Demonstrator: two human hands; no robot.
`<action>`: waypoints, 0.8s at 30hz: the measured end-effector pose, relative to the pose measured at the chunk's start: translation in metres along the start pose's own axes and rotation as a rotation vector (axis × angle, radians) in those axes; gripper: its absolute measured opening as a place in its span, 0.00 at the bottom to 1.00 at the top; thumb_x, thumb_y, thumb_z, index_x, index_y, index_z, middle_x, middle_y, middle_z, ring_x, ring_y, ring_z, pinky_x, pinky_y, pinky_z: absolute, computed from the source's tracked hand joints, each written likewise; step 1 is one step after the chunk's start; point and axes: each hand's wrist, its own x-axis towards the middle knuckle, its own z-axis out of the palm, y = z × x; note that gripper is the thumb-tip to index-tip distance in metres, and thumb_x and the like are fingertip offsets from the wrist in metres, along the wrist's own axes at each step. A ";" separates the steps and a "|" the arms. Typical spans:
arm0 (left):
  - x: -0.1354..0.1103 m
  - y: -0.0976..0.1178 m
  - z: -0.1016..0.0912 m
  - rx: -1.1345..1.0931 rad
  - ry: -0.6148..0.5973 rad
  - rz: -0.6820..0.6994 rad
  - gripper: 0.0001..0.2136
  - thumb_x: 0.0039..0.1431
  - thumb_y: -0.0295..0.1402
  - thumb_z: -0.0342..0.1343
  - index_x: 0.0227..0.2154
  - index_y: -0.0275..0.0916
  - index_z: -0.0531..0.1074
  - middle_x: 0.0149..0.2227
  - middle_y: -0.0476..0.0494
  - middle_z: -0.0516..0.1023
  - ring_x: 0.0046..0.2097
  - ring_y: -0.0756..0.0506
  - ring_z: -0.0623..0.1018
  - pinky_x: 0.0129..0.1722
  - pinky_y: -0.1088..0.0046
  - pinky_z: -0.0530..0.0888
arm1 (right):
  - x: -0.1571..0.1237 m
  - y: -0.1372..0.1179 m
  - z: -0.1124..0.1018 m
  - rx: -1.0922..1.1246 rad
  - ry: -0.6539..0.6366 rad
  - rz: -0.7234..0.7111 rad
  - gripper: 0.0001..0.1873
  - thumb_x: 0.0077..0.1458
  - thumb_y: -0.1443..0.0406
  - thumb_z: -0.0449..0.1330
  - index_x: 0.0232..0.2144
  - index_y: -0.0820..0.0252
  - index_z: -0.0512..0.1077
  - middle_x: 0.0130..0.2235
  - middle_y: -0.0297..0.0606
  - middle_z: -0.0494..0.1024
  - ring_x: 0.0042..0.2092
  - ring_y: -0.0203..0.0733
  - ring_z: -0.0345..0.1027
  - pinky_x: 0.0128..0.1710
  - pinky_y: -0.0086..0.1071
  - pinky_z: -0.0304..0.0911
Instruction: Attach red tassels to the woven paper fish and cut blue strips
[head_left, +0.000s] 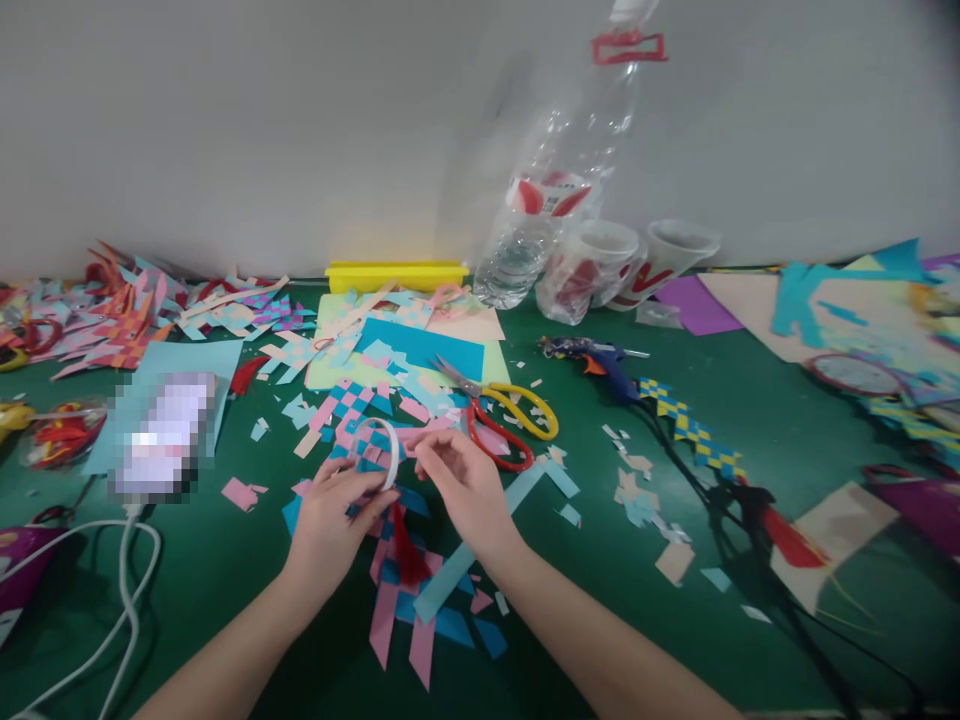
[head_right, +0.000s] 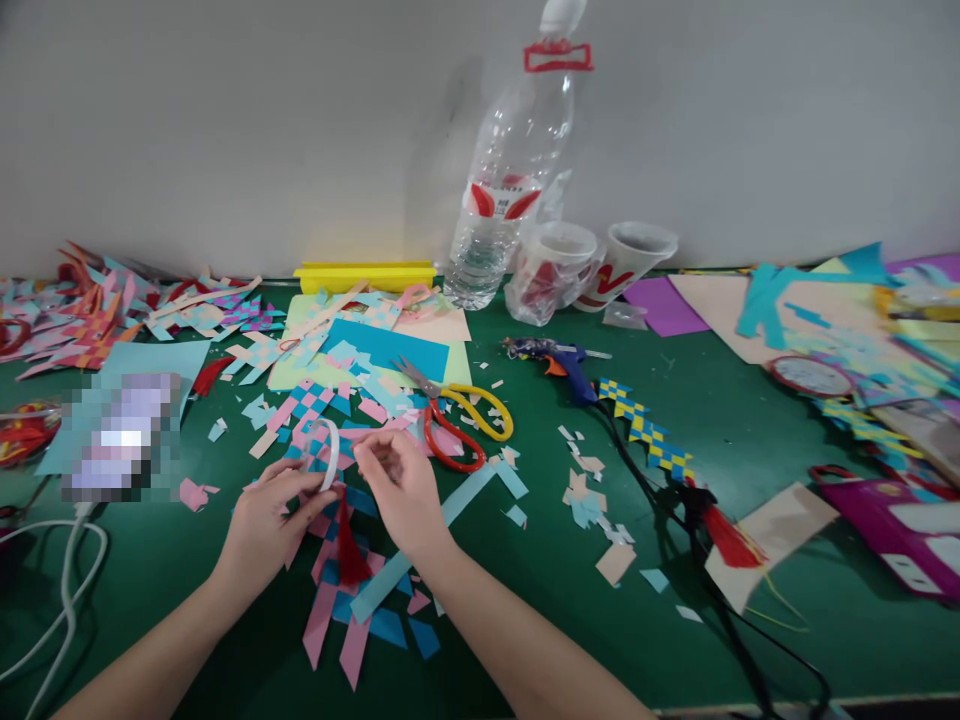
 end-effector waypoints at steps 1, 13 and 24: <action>0.000 0.000 -0.001 0.005 0.013 -0.021 0.11 0.61 0.42 0.54 0.31 0.44 0.77 0.25 0.52 0.78 0.29 0.48 0.75 0.54 0.59 0.69 | -0.003 -0.001 0.000 -0.033 0.012 -0.070 0.08 0.55 0.58 0.60 0.32 0.57 0.69 0.36 0.38 0.76 0.36 0.38 0.70 0.36 0.33 0.67; 0.001 0.005 -0.003 -0.083 0.015 -0.059 0.13 0.58 0.46 0.55 0.32 0.43 0.78 0.23 0.49 0.77 0.32 0.46 0.74 0.42 0.67 0.75 | -0.012 -0.006 0.004 -0.407 -0.134 -0.626 0.17 0.58 0.74 0.50 0.42 0.51 0.73 0.45 0.37 0.80 0.48 0.41 0.73 0.48 0.40 0.70; -0.004 0.003 0.001 -0.220 -0.170 -0.050 0.18 0.59 0.35 0.56 0.53 0.42 0.70 0.45 0.41 0.79 0.46 0.44 0.77 0.48 0.66 0.75 | -0.008 0.003 -0.001 -0.251 -0.060 -0.326 0.16 0.61 0.69 0.50 0.48 0.52 0.71 0.54 0.37 0.74 0.55 0.42 0.69 0.53 0.37 0.68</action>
